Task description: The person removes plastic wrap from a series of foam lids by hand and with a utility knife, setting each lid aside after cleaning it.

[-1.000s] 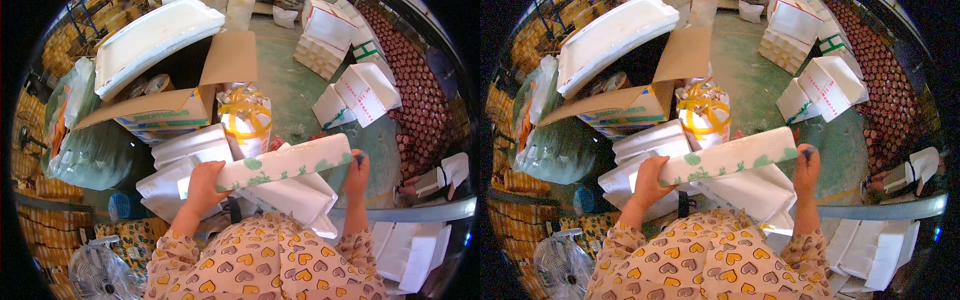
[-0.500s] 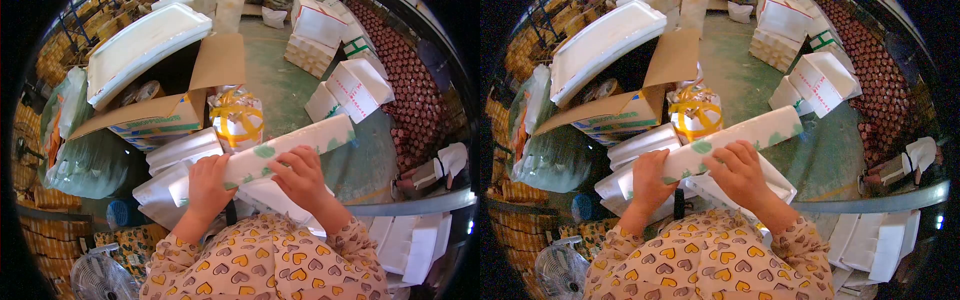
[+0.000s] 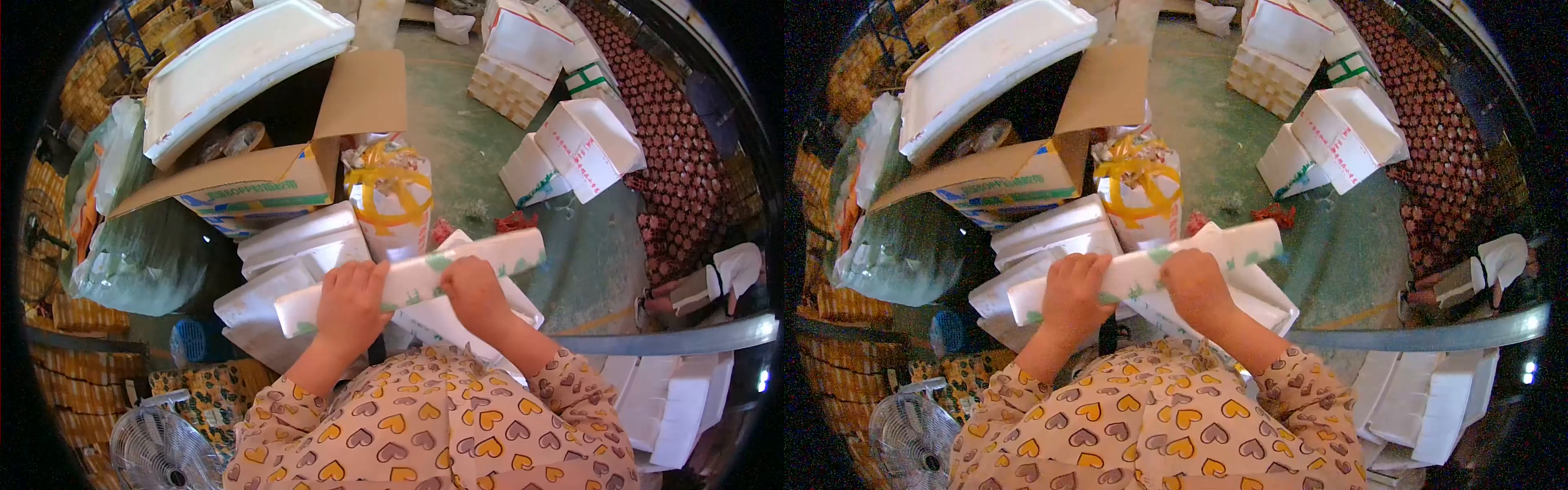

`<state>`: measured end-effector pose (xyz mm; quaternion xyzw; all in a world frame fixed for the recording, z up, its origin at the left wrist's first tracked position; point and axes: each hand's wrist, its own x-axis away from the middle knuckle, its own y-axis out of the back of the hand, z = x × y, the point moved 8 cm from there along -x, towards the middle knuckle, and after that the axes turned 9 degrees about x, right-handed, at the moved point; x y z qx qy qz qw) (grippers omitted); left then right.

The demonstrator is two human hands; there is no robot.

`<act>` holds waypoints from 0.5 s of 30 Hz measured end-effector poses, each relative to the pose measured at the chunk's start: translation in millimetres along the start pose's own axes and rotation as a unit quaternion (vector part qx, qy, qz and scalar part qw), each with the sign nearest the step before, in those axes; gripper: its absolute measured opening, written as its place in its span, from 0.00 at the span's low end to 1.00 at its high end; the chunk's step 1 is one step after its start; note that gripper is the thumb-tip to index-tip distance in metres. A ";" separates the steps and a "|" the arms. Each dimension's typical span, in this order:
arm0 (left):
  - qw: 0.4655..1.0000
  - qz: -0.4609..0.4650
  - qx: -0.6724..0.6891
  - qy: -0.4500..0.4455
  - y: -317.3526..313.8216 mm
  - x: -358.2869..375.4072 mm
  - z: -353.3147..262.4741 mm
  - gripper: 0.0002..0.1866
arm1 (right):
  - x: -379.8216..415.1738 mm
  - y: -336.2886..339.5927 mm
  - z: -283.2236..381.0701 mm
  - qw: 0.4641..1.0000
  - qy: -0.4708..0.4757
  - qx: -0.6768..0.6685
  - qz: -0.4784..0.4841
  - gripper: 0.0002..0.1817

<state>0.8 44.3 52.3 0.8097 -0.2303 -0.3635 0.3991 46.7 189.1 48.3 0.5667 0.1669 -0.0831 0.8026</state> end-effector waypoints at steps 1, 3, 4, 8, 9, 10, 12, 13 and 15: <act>1.000 0.001 0.001 0.000 -1.3 1.8 -2.2 0.33 | 2.1 -5.3 -17.1 0.993 -0.105 -0.053 0.019 0.05; 0.999 0.038 0.019 -0.020 -9.7 5.6 -12.2 0.36 | 2.9 -5.5 -28.5 0.986 -0.141 -0.091 0.024 0.07; 0.999 0.038 0.018 -0.021 -10.7 6.1 -12.3 0.36 | 3.5 -5.9 -35.9 0.976 -0.176 -0.129 0.027 0.08; 0.999 0.030 0.029 -0.001 -11.7 5.0 -5.9 0.36 | 1.3 13.1 9.3 0.998 0.039 -0.058 0.001 0.16; 0.999 0.031 0.040 -0.004 -10.3 4.9 -5.1 0.36 | 0.0 15.7 17.9 0.997 0.059 0.045 0.001 0.20; 0.999 0.031 0.032 0.007 -9.4 4.1 -5.3 0.36 | -1.5 14.3 24.4 0.986 0.080 0.146 0.000 0.24; 0.998 0.049 0.048 -0.016 -9.8 -2.0 -15.9 0.34 | -0.9 2.0 7.7 0.991 0.062 0.118 0.020 0.27; 0.998 0.046 0.043 -0.011 -1.9 -4.3 -15.6 0.34 | -0.6 -1.0 -6.8 0.993 0.034 0.102 0.040 0.29; 0.994 -0.042 0.051 -0.086 28.5 -8.7 -33.7 0.31 | -5.4 21.1 -24.0 0.994 0.026 0.105 0.026 0.30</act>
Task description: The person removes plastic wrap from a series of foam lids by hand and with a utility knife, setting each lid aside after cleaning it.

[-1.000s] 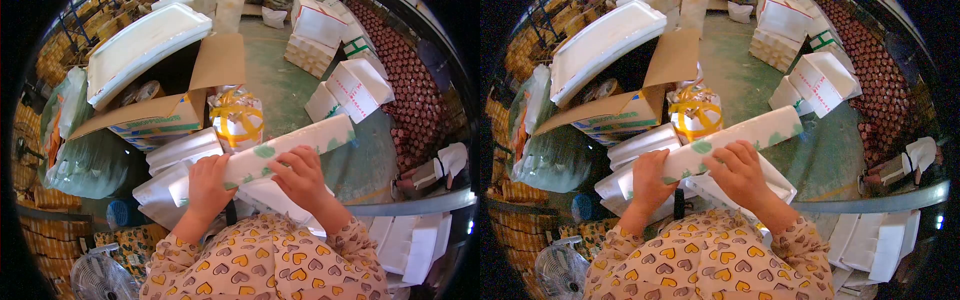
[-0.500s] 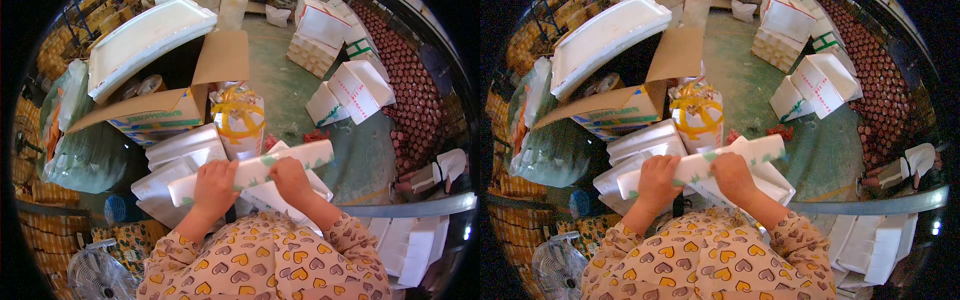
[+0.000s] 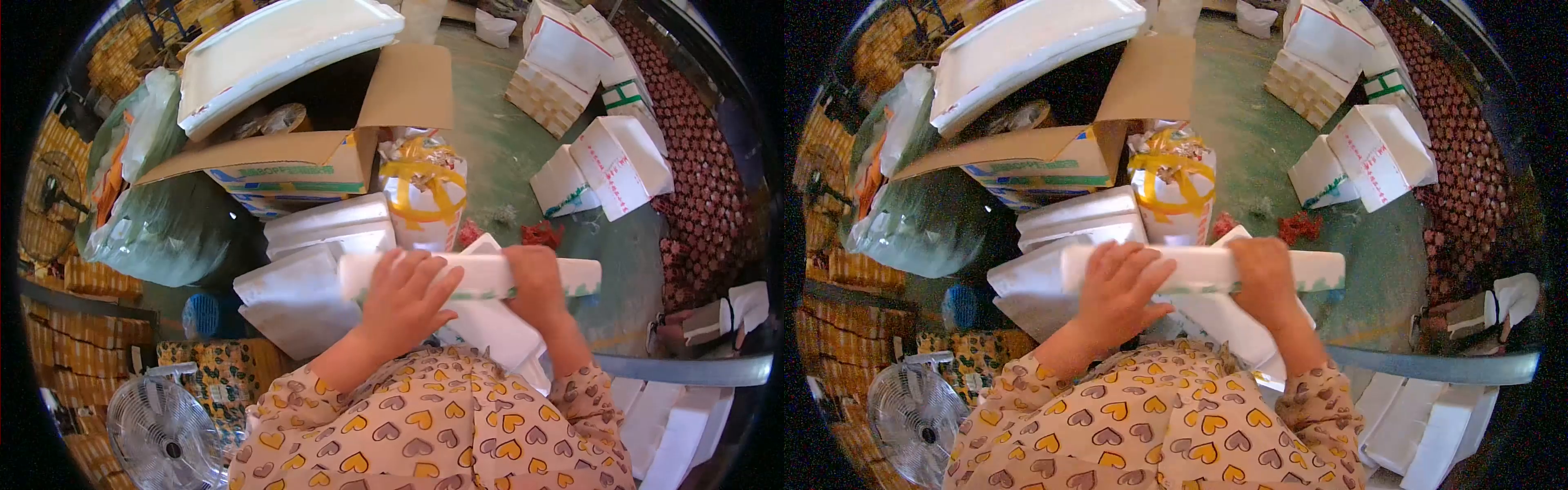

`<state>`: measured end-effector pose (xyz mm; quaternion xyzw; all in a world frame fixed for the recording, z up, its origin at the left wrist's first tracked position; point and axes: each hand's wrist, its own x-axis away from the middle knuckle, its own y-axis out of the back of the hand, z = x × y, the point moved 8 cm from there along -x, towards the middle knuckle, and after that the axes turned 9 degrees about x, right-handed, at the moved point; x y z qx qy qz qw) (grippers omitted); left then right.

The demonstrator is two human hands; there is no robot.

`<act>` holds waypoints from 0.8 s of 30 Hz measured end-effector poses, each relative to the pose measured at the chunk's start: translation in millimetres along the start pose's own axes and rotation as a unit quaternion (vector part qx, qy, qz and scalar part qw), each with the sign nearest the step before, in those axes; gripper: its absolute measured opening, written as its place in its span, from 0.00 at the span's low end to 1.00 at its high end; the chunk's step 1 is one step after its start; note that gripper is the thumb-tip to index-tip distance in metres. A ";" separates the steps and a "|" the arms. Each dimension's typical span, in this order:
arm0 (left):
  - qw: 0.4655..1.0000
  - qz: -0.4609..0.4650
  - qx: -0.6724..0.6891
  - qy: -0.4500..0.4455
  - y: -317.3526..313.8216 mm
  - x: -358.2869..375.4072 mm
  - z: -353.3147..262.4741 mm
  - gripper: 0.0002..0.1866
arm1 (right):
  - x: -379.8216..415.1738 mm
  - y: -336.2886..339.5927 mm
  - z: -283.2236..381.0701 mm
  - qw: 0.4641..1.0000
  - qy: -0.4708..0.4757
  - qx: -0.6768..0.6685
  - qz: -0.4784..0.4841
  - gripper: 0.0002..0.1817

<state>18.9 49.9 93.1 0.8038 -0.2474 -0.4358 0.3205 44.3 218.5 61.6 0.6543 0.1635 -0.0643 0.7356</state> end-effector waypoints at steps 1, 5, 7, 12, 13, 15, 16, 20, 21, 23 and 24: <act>1.000 -0.002 0.001 0.000 8.0 -1.1 1.1 0.31 | 1.6 10.0 -14.5 1.000 -0.015 0.006 -0.013 0.30; 0.990 -0.114 0.030 0.082 36.5 20.2 41.9 0.25 | 30.3 27.2 -59.6 0.998 -0.048 -0.008 -0.035 0.31; 0.970 -0.136 0.139 0.147 30.2 35.1 62.3 0.22 | 40.9 23.1 -72.9 0.995 -0.078 -0.036 -0.040 0.34; 0.965 -0.176 0.173 0.087 44.3 17.5 42.3 0.13 | 55.7 13.8 -82.9 0.980 -0.141 -0.137 -0.020 0.35; 0.964 -0.180 0.173 0.086 44.3 15.4 42.9 0.13 | 58.9 9.4 -85.8 0.971 -0.166 -0.169 -0.005 0.34; 0.968 -0.170 0.172 0.067 42.3 11.8 40.9 0.12 | 61.2 11.8 -81.8 0.977 -0.154 -0.149 -0.020 0.32; 0.968 -0.173 0.171 0.067 42.3 11.4 40.7 0.12 | 62.4 14.9 -79.6 0.980 -0.145 -0.131 -0.034 0.30; 0.974 -0.148 0.166 0.042 39.8 9.0 32.5 0.09 | 73.4 12.3 -82.0 0.974 -0.170 -0.149 -0.031 0.30; 0.977 -0.135 0.162 0.029 38.6 8.0 29.2 0.09 | 75.7 10.9 -82.8 0.974 -0.168 -0.148 -0.031 0.30; 0.972 -0.117 0.200 0.034 33.8 8.6 28.8 0.08 | 81.0 5.5 -86.9 0.974 -0.175 -0.144 -0.021 0.31; 0.966 -0.097 0.238 0.038 28.8 8.7 28.4 0.07 | 81.8 3.2 -88.1 0.974 -0.176 -0.143 -0.021 0.31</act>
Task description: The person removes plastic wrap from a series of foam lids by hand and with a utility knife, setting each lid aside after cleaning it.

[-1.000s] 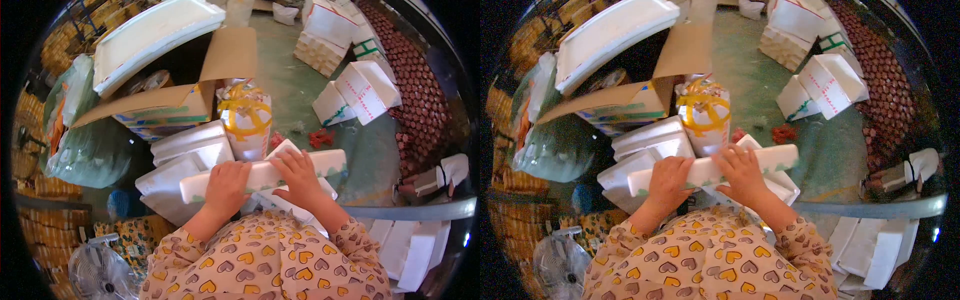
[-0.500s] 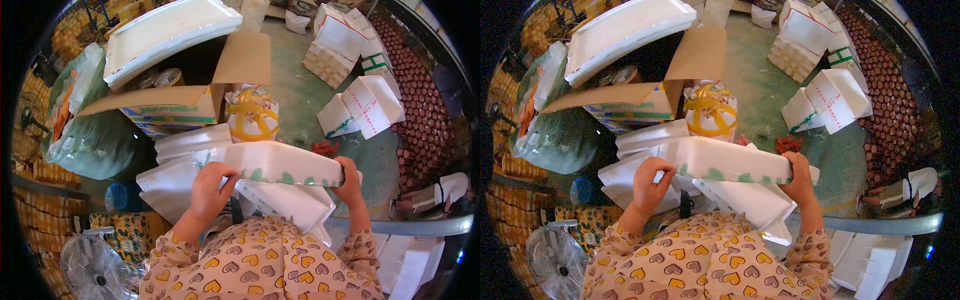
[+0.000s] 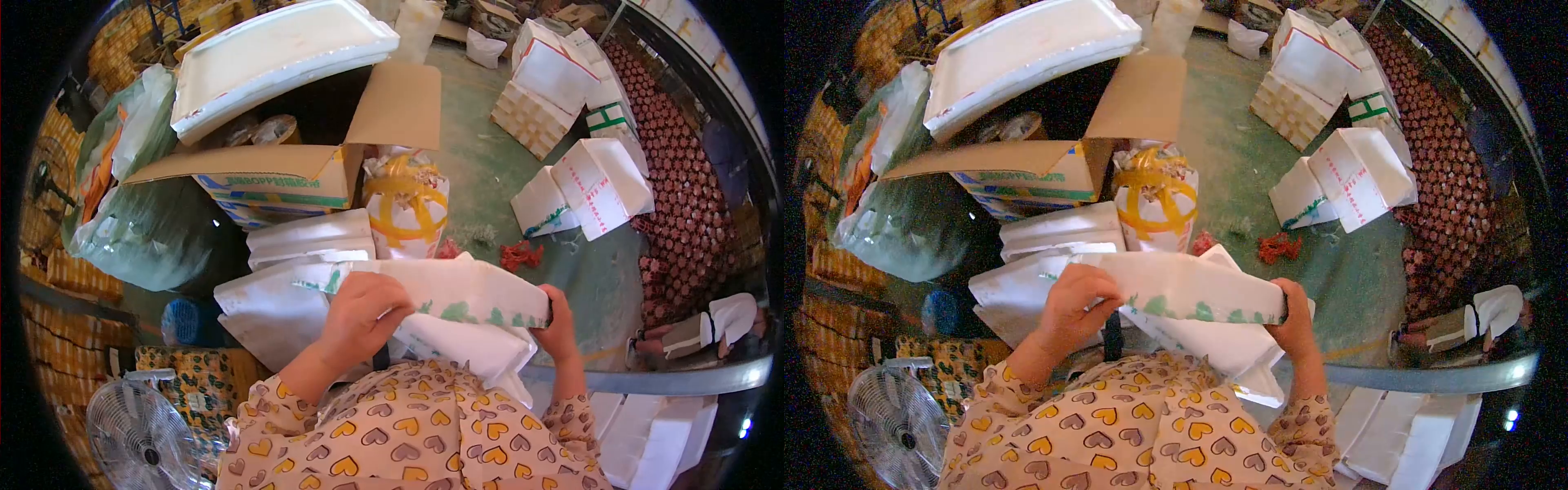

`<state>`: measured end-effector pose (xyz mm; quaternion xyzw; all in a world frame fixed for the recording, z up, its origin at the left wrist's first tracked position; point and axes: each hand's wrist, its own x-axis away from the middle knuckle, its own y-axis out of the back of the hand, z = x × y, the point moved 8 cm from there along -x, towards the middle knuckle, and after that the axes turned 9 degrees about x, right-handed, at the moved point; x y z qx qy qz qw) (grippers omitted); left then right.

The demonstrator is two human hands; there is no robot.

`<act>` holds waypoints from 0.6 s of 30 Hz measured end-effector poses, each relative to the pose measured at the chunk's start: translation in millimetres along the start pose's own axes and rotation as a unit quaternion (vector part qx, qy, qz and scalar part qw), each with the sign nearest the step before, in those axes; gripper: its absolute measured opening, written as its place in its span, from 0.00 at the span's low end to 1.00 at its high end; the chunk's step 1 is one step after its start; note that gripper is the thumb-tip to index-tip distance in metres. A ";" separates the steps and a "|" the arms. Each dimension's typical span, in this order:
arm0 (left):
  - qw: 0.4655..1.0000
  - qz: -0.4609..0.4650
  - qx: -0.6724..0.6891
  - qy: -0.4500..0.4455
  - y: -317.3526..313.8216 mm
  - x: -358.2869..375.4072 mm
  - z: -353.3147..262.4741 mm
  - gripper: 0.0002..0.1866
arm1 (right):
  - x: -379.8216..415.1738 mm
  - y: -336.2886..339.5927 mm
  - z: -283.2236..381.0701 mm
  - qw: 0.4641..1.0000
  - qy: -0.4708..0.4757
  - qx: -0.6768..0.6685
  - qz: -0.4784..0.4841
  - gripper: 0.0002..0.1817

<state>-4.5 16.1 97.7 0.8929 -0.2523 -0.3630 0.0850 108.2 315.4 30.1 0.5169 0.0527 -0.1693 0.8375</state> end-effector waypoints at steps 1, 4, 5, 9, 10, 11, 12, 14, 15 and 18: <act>1.000 0.001 0.002 0.000 -2.9 2.2 -0.9 0.07 | 1.3 0.6 -1.6 1.000 0.003 0.016 -0.010 0.30; 0.986 0.061 0.122 0.099 -21.8 11.0 9.0 0.06 | 3.4 0.9 -7.2 0.998 0.012 0.049 -0.049 0.28; 0.984 0.096 0.118 0.097 -29.1 12.1 4.3 0.06 | 4.3 1.2 -9.1 0.995 0.020 0.065 -0.074 0.27; 0.981 0.144 0.119 0.059 -61.2 33.2 -6.8 0.06 | 18.4 -23.2 -55.1 0.990 0.040 0.073 -0.112 0.22; 0.978 0.163 0.128 0.029 -71.1 38.7 -11.9 0.06 | 21.8 -27.6 -66.5 0.994 0.005 0.022 -0.107 0.23; 0.979 0.157 0.128 0.038 -77.1 42.8 -9.0 0.06 | 26.1 -33.0 -78.4 0.994 -0.032 -0.028 -0.101 0.25; 0.984 0.135 0.117 0.000 -79.1 45.4 -12.9 0.07 | 30.5 -36.5 -83.8 0.995 -0.029 -0.029 -0.091 0.25; 0.988 0.108 0.106 -0.030 -80.3 49.9 -14.0 0.08 | 30.0 -32.5 -60.1 0.998 -0.006 0.051 -0.040 0.29; 0.992 0.101 0.071 -0.038 -79.6 49.4 -11.6 0.08 | 30.2 -28.3 -45.5 0.998 -0.005 0.051 -0.032 0.29; 0.993 0.105 0.032 -0.042 -81.0 52.0 -6.0 0.08 | 25.3 -25.7 25.4 0.989 0.105 0.100 0.012 0.37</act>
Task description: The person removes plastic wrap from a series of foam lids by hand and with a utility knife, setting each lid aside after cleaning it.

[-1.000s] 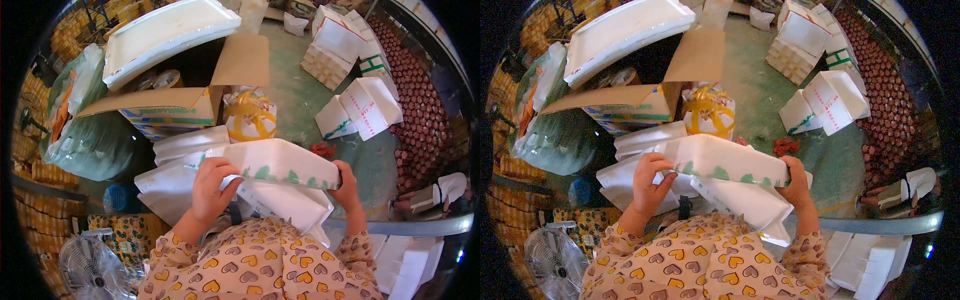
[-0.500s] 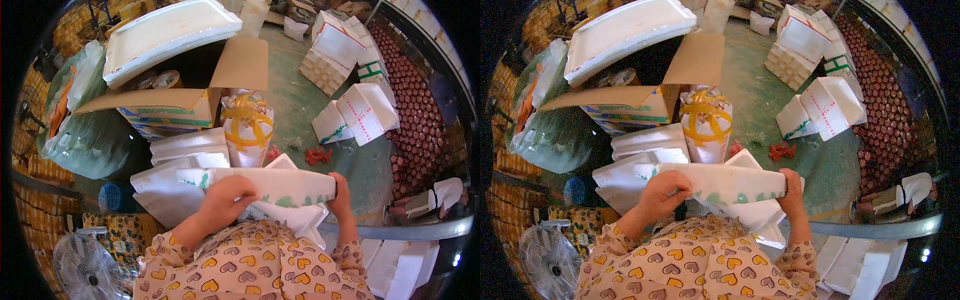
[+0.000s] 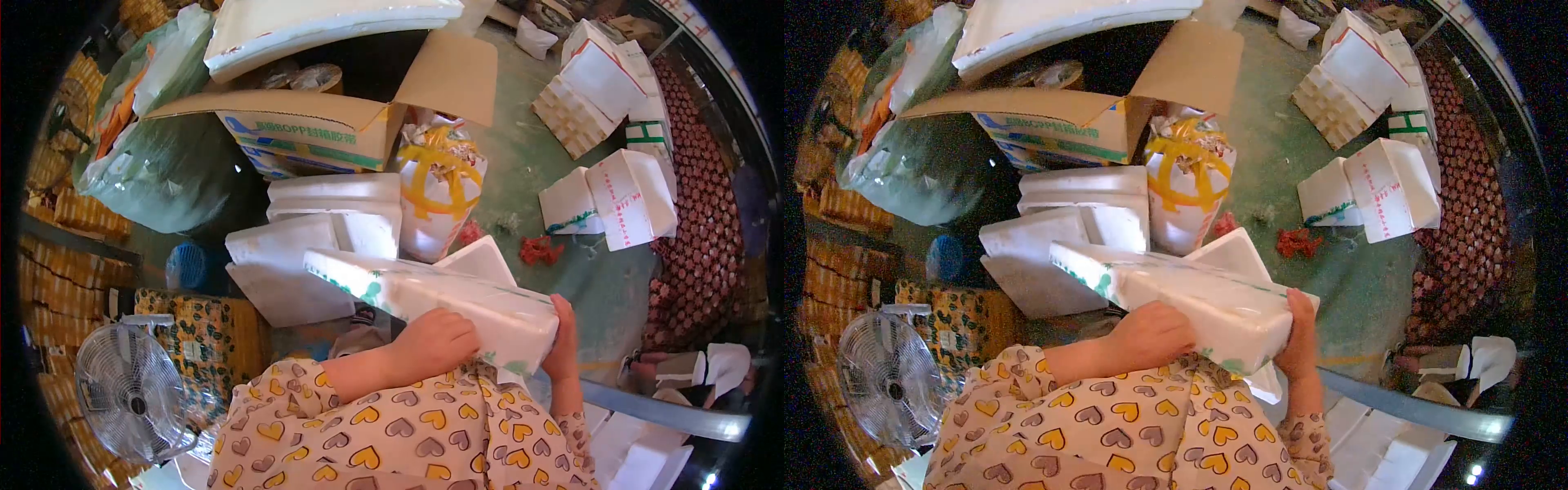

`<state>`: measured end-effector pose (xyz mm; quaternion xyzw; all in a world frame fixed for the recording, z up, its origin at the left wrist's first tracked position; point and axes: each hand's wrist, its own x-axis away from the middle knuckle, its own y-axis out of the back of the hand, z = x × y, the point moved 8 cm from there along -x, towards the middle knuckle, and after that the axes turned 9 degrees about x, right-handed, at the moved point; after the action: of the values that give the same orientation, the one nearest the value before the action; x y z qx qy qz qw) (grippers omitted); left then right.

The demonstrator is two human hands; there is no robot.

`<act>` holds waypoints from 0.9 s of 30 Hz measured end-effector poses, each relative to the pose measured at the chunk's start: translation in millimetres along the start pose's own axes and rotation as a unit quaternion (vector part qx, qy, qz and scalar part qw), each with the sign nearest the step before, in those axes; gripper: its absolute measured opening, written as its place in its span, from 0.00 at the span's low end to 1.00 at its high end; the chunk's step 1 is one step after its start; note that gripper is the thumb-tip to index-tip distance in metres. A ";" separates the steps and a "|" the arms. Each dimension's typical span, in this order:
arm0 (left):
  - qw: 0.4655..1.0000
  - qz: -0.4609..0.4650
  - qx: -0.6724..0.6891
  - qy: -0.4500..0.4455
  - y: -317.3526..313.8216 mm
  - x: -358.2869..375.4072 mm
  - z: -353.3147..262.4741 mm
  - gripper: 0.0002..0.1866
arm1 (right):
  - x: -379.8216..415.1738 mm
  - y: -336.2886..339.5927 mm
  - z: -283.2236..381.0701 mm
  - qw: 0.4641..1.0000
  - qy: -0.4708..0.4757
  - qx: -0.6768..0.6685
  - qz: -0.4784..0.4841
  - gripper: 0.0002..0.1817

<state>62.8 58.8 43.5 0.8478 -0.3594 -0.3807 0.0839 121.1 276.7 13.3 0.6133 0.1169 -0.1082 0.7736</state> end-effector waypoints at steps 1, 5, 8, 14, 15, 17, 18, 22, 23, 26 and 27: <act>1.000 0.016 -0.004 0.002 -3.2 0.4 2.0 0.08 | -4.6 4.3 13.8 0.999 0.010 -0.052 -0.006 0.40; 1.000 0.019 -0.008 0.008 -7.7 -2.7 6.7 0.07 | -24.2 30.0 71.8 0.986 0.108 -0.125 -0.018 0.44; 1.000 0.021 -0.017 0.001 -6.5 -6.9 5.4 0.07 | -35.0 40.7 104.2 0.989 0.124 -0.085 0.003 0.41; 1.000 -0.011 -0.008 -0.006 -2.4 -8.2 6.2 0.07 | -42.7 39.1 102.0 0.987 0.067 -0.142 0.020 0.36; 1.000 -0.003 -0.002 0.000 -4.2 -7.3 7.4 0.07 | -42.6 40.5 102.8 0.985 0.071 -0.154 0.021 0.33; 1.000 0.006 0.002 0.007 -9.0 -3.7 10.9 0.07 | -39.4 38.0 102.5 0.983 0.102 -0.149 0.042 0.28; 0.999 0.010 0.019 0.027 -13.2 -0.7 17.2 0.07 | -38.1 34.7 105.9 0.978 0.136 -0.146 0.064 0.23; 0.994 0.008 0.023 0.107 -17.0 5.1 37.3 0.08 | -32.1 19.9 116.2 0.978 0.138 -0.127 0.089 0.16; 0.994 0.012 0.021 0.105 -14.8 4.6 40.0 0.08 | -32.7 16.9 114.6 0.985 0.090 -0.096 0.114 0.16; 0.998 0.036 0.008 0.060 -18.2 4.5 37.2 0.08 | -31.0 4.6 118.5 0.987 0.070 -0.077 0.121 0.15; 0.997 0.008 -0.001 0.078 -10.9 6.2 37.6 0.08 | -33.4 10.5 112.8 0.993 0.046 -0.069 0.086 0.13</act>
<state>45.0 67.5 9.2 0.8722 -0.3576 -0.3131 0.1159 98.1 170.0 58.4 0.5707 0.1063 -0.0048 0.8142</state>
